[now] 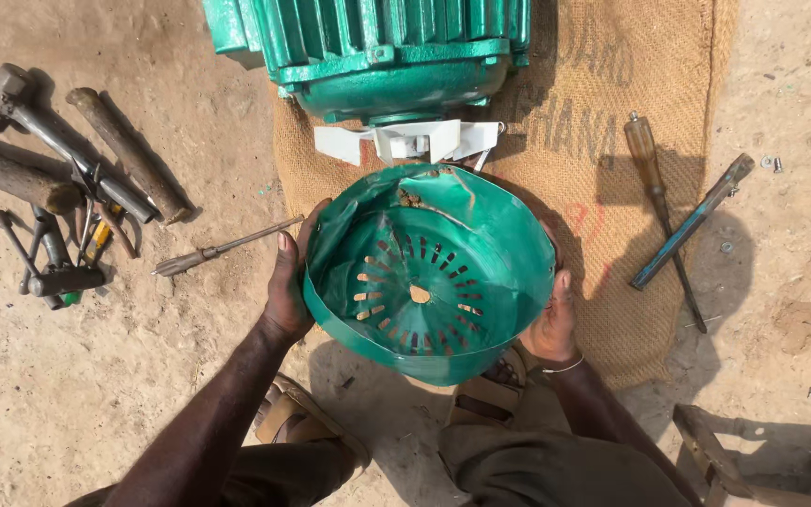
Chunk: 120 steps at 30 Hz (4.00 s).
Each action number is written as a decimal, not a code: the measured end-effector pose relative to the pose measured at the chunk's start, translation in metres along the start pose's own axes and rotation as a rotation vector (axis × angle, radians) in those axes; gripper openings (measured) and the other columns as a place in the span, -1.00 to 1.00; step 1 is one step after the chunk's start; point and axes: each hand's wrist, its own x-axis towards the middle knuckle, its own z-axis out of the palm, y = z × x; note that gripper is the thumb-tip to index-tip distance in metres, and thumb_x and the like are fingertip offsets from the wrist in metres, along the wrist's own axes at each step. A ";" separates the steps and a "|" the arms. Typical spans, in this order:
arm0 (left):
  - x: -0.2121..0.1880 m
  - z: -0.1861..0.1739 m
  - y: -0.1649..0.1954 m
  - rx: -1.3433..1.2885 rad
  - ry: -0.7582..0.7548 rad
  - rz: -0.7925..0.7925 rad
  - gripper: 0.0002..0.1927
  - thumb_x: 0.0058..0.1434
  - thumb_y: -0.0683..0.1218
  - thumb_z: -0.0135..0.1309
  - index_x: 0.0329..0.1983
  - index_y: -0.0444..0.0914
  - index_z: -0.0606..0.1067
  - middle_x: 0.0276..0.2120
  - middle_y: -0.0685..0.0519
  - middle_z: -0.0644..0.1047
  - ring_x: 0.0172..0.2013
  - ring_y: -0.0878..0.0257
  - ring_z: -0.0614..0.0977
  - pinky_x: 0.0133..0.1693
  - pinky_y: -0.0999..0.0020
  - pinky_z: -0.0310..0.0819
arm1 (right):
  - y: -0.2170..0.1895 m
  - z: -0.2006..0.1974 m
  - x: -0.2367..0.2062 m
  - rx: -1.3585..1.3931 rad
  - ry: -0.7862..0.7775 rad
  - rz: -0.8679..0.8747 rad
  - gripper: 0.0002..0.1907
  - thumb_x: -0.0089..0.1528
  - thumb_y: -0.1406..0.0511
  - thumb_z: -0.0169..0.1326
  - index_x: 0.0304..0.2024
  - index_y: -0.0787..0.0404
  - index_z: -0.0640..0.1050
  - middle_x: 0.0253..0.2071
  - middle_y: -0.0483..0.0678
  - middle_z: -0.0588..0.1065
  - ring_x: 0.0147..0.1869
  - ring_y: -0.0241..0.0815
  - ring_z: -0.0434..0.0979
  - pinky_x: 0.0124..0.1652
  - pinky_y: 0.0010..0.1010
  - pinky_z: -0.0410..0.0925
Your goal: The person disassembles a green electric motor using a wrench and screwdriver. They remove bolts, detach the fan cover, and loosen the coupling nut to access internal components.
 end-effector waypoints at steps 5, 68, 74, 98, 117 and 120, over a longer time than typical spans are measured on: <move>-0.013 0.007 -0.016 0.131 -0.028 -0.031 -0.07 0.37 0.41 -0.24 0.61 -0.18 -0.08 0.52 -0.13 0.14 0.50 0.00 0.18 0.46 0.03 0.08 | 0.009 -0.021 -0.022 -0.056 -0.012 -0.110 -0.04 0.31 -0.17 0.07 0.55 0.18 0.10 0.52 0.04 0.18 0.57 -0.01 0.19 0.49 -0.03 0.15; 0.128 0.094 -0.126 1.552 0.153 -0.103 -0.44 0.33 0.08 0.14 0.30 -0.18 0.27 -0.04 -0.08 0.57 -0.11 0.05 0.65 -0.05 0.06 0.59 | -0.133 -0.177 0.060 -1.813 0.670 -0.011 -0.62 0.33 0.24 0.14 0.03 0.37 0.35 -0.20 0.30 0.51 -0.12 0.33 0.56 -0.11 0.14 0.40; 0.138 0.114 -0.130 1.387 0.123 -0.261 -0.64 0.37 -0.05 -0.02 0.18 -0.21 0.28 -0.13 -0.16 0.63 -0.20 -0.01 0.73 -0.19 0.08 0.69 | -0.105 -0.147 0.036 -1.978 0.451 -0.137 -0.53 0.27 0.30 0.14 0.17 0.37 0.35 -0.02 0.28 0.44 -0.12 0.24 0.57 -0.19 0.05 0.47; 0.107 -0.006 -0.007 -0.116 0.364 0.038 -0.57 0.48 0.09 -0.23 0.19 -0.31 0.31 0.04 -0.14 0.43 0.10 0.08 0.61 0.19 -0.09 0.51 | -0.053 0.012 0.034 -2.079 -0.176 -0.769 -0.29 0.32 0.31 0.37 0.43 0.18 0.31 0.39 0.07 0.22 0.34 0.01 0.33 0.25 -0.15 0.34; 0.131 0.014 -0.019 -0.563 0.500 0.348 -0.37 0.22 -0.40 -0.27 0.42 -0.56 0.15 0.18 -0.32 0.44 0.05 0.07 0.54 0.07 0.24 0.50 | 0.017 0.023 0.157 -2.058 -0.099 -1.339 -0.12 0.14 0.52 0.07 0.49 0.10 0.12 0.47 -0.13 0.08 0.12 -0.12 0.37 0.04 -0.09 0.22; 0.131 0.020 -0.019 -0.511 0.522 0.402 -0.37 0.24 -0.40 -0.27 0.43 -0.57 0.16 0.18 -0.34 0.46 0.06 0.03 0.51 0.04 0.23 0.49 | 0.019 0.019 0.160 -2.025 -0.083 -1.340 -0.11 0.12 0.53 0.08 0.48 0.04 0.15 0.45 -0.14 0.11 0.12 -0.13 0.38 0.04 -0.09 0.21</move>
